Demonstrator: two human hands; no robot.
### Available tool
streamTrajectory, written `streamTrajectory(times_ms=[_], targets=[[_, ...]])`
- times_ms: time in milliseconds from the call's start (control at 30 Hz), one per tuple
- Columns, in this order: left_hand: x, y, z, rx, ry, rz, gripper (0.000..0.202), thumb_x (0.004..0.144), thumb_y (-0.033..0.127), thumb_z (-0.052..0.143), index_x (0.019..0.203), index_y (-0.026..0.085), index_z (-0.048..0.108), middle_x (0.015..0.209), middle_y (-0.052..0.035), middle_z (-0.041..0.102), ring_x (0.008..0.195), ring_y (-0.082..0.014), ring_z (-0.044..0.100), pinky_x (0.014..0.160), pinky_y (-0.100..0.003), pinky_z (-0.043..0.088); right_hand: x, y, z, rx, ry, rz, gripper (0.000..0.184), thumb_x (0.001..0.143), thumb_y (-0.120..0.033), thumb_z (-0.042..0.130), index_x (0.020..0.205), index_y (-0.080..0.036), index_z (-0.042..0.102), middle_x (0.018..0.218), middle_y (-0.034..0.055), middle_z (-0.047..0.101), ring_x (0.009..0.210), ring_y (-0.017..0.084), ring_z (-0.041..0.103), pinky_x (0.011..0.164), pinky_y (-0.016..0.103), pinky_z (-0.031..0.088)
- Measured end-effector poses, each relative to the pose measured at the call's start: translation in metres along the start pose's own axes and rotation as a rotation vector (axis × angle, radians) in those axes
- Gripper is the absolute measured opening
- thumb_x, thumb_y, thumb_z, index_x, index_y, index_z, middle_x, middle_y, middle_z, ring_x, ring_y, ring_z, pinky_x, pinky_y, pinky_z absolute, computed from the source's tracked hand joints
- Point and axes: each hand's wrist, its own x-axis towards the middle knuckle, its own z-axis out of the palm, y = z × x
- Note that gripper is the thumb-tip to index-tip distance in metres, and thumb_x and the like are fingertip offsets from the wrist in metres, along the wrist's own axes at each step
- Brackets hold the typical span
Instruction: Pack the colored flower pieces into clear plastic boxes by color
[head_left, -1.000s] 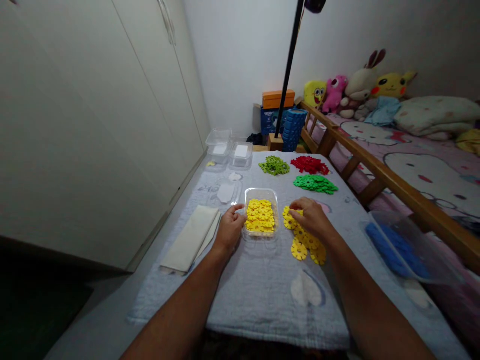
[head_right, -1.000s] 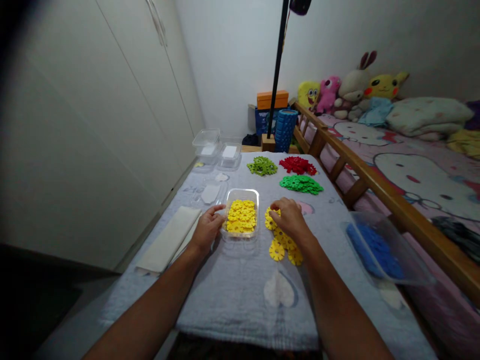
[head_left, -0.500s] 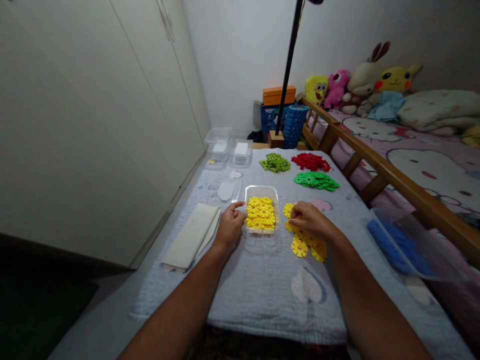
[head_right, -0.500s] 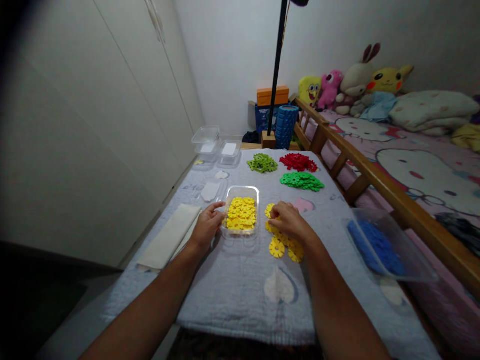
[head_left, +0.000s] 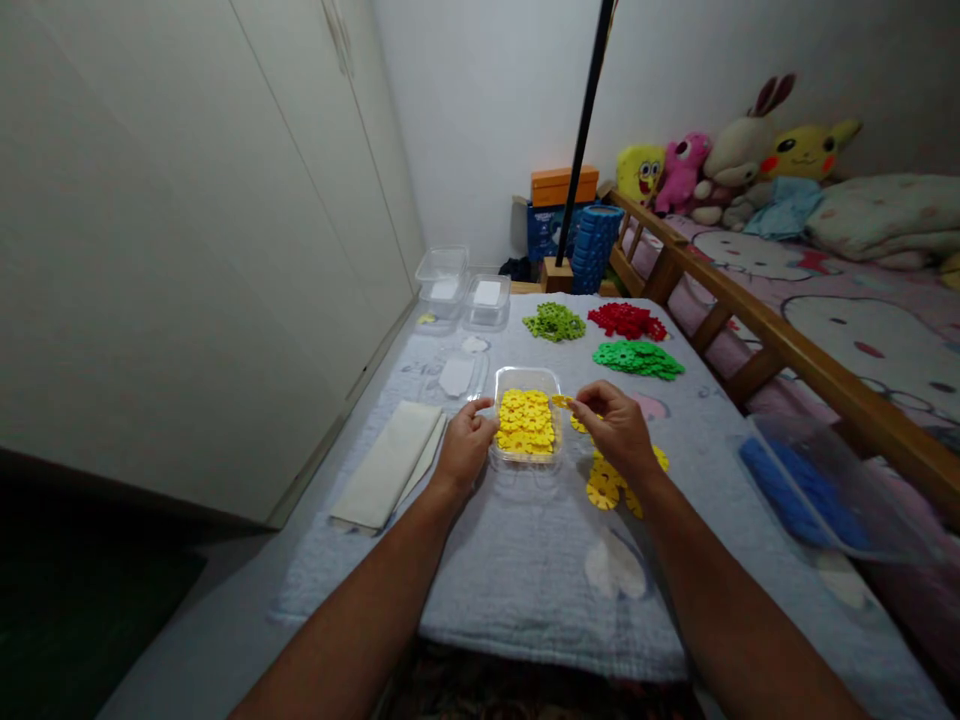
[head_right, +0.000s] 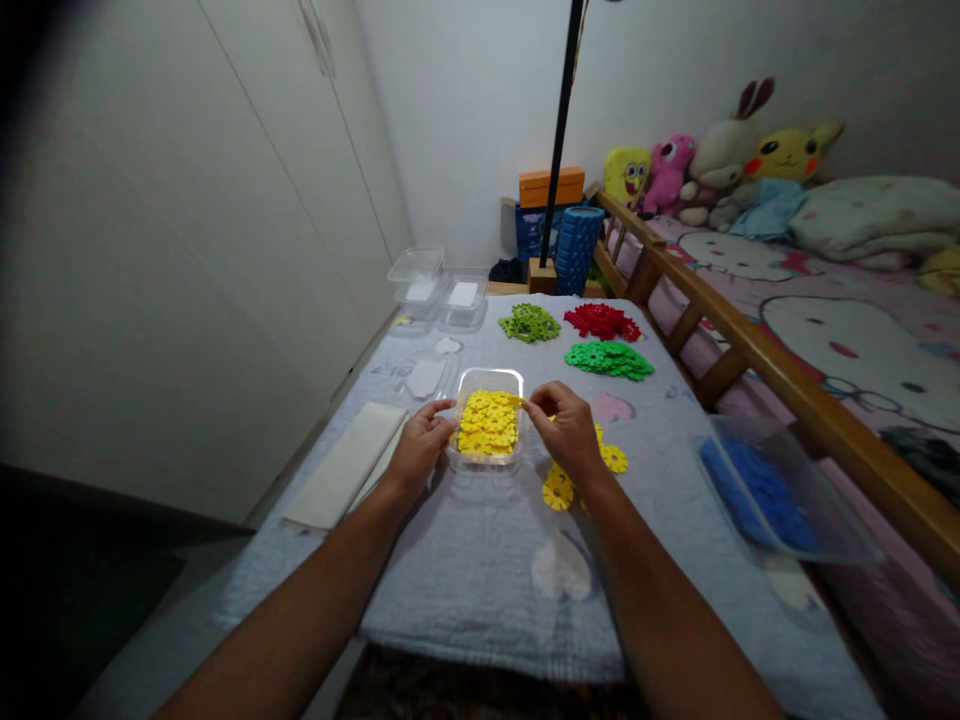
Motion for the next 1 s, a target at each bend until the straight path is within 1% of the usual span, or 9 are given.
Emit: streamTrajectory(times_ms=[167, 267, 367, 433, 533, 700, 833, 933, 1000], targets=[[0.0, 0.0, 0.001, -0.016, -0.01, -0.009, 0.047, 0.07, 0.032, 0.067, 0.114, 0.014, 0.062, 0.053, 0.0123, 0.037, 0.044, -0.0061, 0.03, 0.046, -0.02, 0.025, 0.022, -0.005, 0.022, -0.298, -0.084, -0.222, 0.011, 0.085, -0.017, 0.06, 0.075, -0.022, 0.056, 0.076, 0.0024, 0.058, 0.071, 0.017, 0.056, 0.067, 0.029, 0.042], [0.001, -0.001, 0.001, -0.023, -0.018, -0.007, 0.047, 0.07, 0.032, 0.068, 0.113, 0.014, 0.062, 0.054, 0.0124, 0.037, 0.044, -0.006, 0.029, 0.047, -0.019, 0.025, 0.034, -0.009, 0.037, -0.47, -0.144, -0.249, 0.009, 0.085, -0.012, 0.057, 0.081, -0.02, 0.059, 0.085, 0.006, 0.063, 0.076, 0.019, 0.058, 0.07, 0.03, 0.043], [0.001, 0.0, 0.002, -0.039, -0.014, -0.006, 0.047, 0.07, 0.031, 0.068, 0.113, 0.014, 0.062, 0.054, 0.0122, 0.036, 0.045, -0.0061, 0.03, 0.047, -0.019, 0.025, 0.037, -0.013, 0.043, -0.529, -0.196, -0.24, 0.008, 0.087, -0.014, 0.057, 0.089, -0.019, 0.062, 0.094, 0.0089, 0.066, 0.08, 0.02, 0.06, 0.074, 0.03, 0.044], [0.0, 0.0, 0.002, -0.037, -0.013, -0.011, 0.047, 0.07, 0.031, 0.068, 0.113, 0.014, 0.062, 0.054, 0.0121, 0.037, 0.045, -0.0062, 0.03, 0.047, -0.019, 0.025, 0.035, -0.014, 0.036, -0.51, -0.205, -0.245, 0.008, 0.089, -0.018, 0.056, 0.088, -0.02, 0.063, 0.091, 0.0089, 0.067, 0.081, 0.02, 0.061, 0.076, 0.031, 0.045], [0.0, 0.001, 0.002, -0.017, -0.011, -0.02, 0.046, 0.071, 0.031, 0.067, 0.113, 0.015, 0.062, 0.054, 0.0119, 0.038, 0.044, -0.0061, 0.03, 0.047, -0.019, 0.024, 0.032, -0.01, 0.012, -0.452, -0.161, -0.228, 0.013, 0.09, -0.023, 0.053, 0.083, -0.021, 0.064, 0.083, 0.0076, 0.068, 0.079, 0.02, 0.061, 0.076, 0.031, 0.045], [0.001, 0.0, 0.001, -0.004, -0.01, -0.003, 0.046, 0.07, 0.032, 0.068, 0.113, 0.014, 0.064, 0.053, 0.0119, 0.036, 0.044, -0.0061, 0.03, 0.046, -0.019, 0.023, 0.023, 0.021, -0.027, -0.499, -0.094, -0.071, 0.013, 0.086, -0.025, 0.055, 0.081, -0.02, 0.065, 0.085, 0.0073, 0.069, 0.084, 0.022, 0.062, 0.08, 0.033, 0.045], [-0.001, 0.002, 0.001, -0.007, -0.014, -0.009, 0.047, 0.071, 0.032, 0.068, 0.114, 0.013, 0.063, 0.053, 0.0118, 0.038, 0.043, -0.0057, 0.03, 0.045, -0.019, 0.023, 0.012, 0.045, -0.031, -0.716, -0.167, 0.054, 0.017, 0.085, -0.027, 0.059, 0.09, -0.019, 0.072, 0.1, 0.0113, 0.069, 0.1, 0.027, 0.059, 0.09, 0.039, 0.041], [-0.002, 0.003, 0.002, -0.049, -0.011, -0.029, 0.048, 0.071, 0.033, 0.068, 0.114, 0.014, 0.063, 0.052, 0.0119, 0.041, 0.042, -0.0053, 0.03, 0.045, -0.019, 0.025, 0.005, 0.049, -0.025, -0.85, -0.21, 0.089, 0.024, 0.086, -0.034, 0.063, 0.102, -0.021, 0.075, 0.111, 0.0128, 0.067, 0.106, 0.03, 0.054, 0.089, 0.041, 0.038], [-0.002, 0.004, 0.004, -0.098, -0.007, -0.047, 0.048, 0.071, 0.036, 0.069, 0.114, 0.013, 0.062, 0.052, 0.0112, 0.043, 0.041, -0.0056, 0.032, 0.045, -0.019, 0.027, 0.003, 0.048, -0.021, -0.896, -0.239, 0.081, 0.025, 0.084, -0.035, 0.066, 0.104, -0.022, 0.075, 0.115, 0.0127, 0.065, 0.107, 0.032, 0.051, 0.087, 0.041, 0.037]])
